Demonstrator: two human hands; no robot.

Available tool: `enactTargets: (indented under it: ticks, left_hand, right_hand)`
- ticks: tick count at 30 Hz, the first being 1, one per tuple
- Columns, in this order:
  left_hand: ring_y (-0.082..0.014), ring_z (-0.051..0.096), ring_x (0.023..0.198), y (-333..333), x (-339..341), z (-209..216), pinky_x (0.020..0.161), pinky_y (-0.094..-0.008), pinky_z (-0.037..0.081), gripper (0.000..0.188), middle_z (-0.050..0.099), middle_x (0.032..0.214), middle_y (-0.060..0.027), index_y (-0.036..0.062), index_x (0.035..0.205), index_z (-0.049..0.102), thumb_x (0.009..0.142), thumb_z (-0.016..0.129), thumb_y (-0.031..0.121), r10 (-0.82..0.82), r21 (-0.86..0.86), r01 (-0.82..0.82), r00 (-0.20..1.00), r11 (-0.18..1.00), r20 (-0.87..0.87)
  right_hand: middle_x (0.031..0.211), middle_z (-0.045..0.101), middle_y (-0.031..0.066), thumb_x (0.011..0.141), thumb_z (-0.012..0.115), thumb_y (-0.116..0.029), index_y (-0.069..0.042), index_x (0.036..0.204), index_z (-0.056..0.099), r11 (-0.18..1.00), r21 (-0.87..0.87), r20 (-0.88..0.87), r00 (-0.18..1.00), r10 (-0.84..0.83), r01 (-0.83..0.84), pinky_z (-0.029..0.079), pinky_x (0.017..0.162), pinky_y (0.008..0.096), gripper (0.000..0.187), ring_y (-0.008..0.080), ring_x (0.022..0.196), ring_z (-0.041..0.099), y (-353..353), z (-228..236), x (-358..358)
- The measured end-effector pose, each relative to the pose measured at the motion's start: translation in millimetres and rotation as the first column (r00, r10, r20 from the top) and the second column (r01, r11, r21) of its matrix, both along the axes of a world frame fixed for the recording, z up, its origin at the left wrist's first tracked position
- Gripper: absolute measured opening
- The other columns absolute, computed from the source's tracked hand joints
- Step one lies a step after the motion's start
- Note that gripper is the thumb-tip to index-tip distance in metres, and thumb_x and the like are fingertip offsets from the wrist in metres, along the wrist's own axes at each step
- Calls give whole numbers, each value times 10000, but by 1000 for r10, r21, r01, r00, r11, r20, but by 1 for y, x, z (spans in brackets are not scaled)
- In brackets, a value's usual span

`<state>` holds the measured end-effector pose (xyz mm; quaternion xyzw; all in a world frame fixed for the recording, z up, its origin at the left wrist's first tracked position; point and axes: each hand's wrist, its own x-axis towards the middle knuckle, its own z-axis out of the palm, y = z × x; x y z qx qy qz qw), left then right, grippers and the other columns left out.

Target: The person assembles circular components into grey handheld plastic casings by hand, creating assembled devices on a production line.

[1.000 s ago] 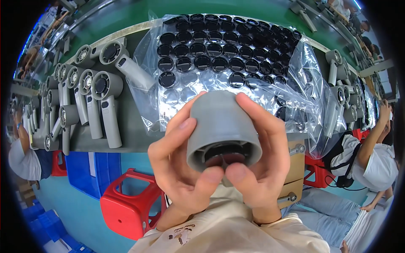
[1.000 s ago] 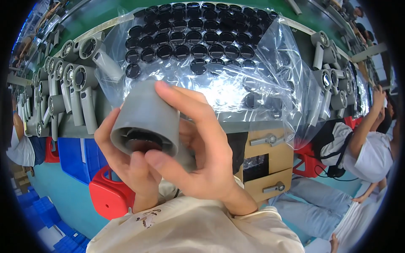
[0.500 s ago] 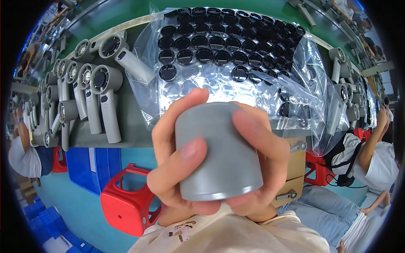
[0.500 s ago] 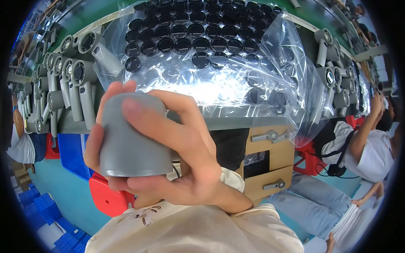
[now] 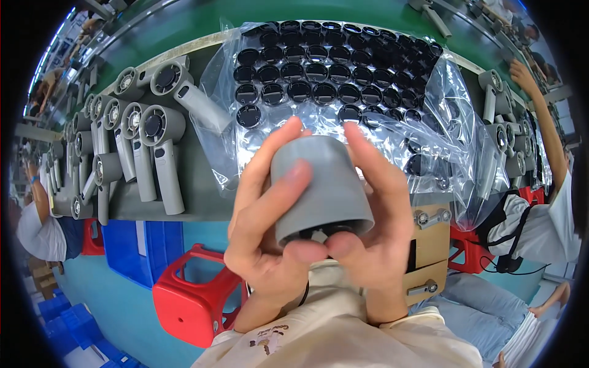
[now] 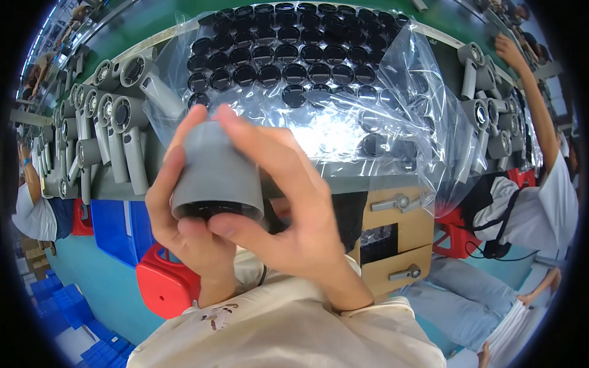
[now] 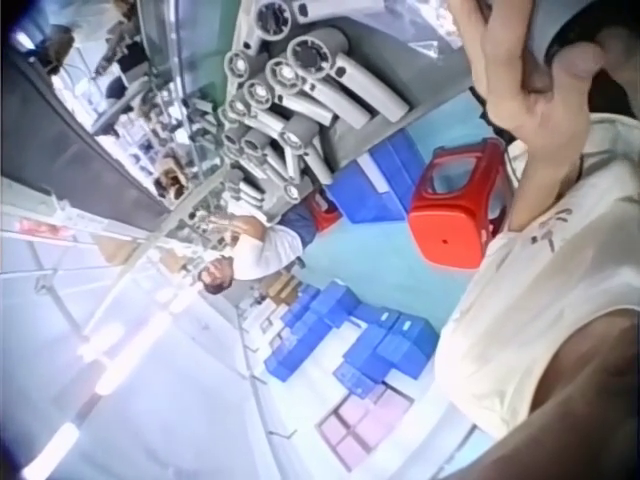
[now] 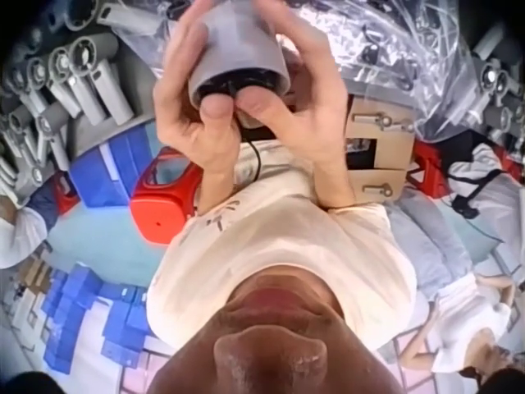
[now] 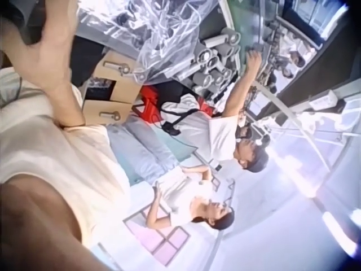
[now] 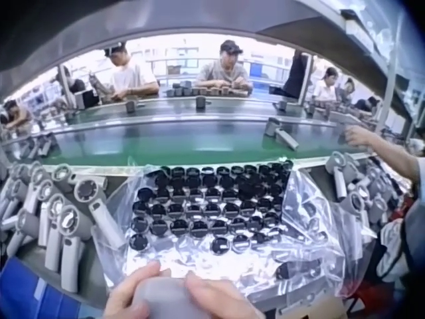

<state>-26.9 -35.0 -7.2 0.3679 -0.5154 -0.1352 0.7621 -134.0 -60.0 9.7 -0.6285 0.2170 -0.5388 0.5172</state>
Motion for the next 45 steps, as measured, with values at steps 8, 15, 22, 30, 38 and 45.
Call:
enactTargets:
  ticks: [8, 15, 22, 30, 38, 45]
  left_hand:
    - [-174, 531, 866, 80, 33, 6, 729, -352, 448, 332, 564, 964, -150, 27, 933, 539, 721, 740, 184, -606, 146, 595, 794, 791, 51]
    - [-292, 350, 1251, 45, -39, -3, 1013, -426, 290, 1063, 318, 1357, -178, 25, 1385, 76, 671, 782, 374, -182, 343, 483, 753, 806, -632]
    - [-351, 432, 1176, 8, -54, 25, 980, -472, 347, 848, 355, 1310, -250, 114, 1288, 298, 671, 743, 489, -117, 33, 192, 717, 981, -688]
    - [-368, 420, 1160, 1, -53, 8, 972, -479, 335, 577, 384, 1282, -223, 124, 1223, 364, 776, 652, 348, -135, 14, 214, 663, 977, -736]
    - [-237, 508, 1056, 50, 26, 19, 754, -316, 474, 513, 480, 1194, -186, -13, 1241, 391, 887, 555, 319, -762, 570, 559, 616, 602, 201]
    - [-287, 505, 1084, 31, -3, 28, 838, -349, 457, 619, 415, 1249, -310, 8, 1253, 375, 821, 637, 366, -54, 220, 108, 969, 970, -240]
  right_hand:
    - [1169, 476, 211, 645, 800, -351, 30, 1271, 322, 998, -51, 152, 988, -32, 40, 391, 868, 329, 875, 237, 1041, 495, -4, 2, -20]
    - [1214, 453, 227, 742, 709, -412, -12, 1339, 244, 969, -242, 161, 987, -11, 50, 391, 887, 353, 856, 244, 1069, 486, 2, -1, -9]
    - [1162, 456, 276, 754, 692, -405, 0, 1196, 361, 993, -112, 235, 972, -21, 48, 395, 878, 383, 685, 285, 1039, 495, 11, 5, 13]
    - [1121, 479, 300, 764, 708, -346, -4, 1137, 424, 995, 35, 118, 988, -98, 94, 404, 853, 369, 580, 285, 1007, 508, 11, 8, 9]
    - [1124, 491, 295, 630, 801, -190, 42, 1255, 353, 952, -277, -62, 986, -154, 131, 455, 815, 359, 803, 304, 1023, 536, -22, 11, -19]
    - [1193, 436, 323, 557, 853, -297, 83, 1293, 301, 928, -373, -35, 999, -7, -6, 441, 880, 381, 995, 322, 1084, 506, -19, 17, -4]
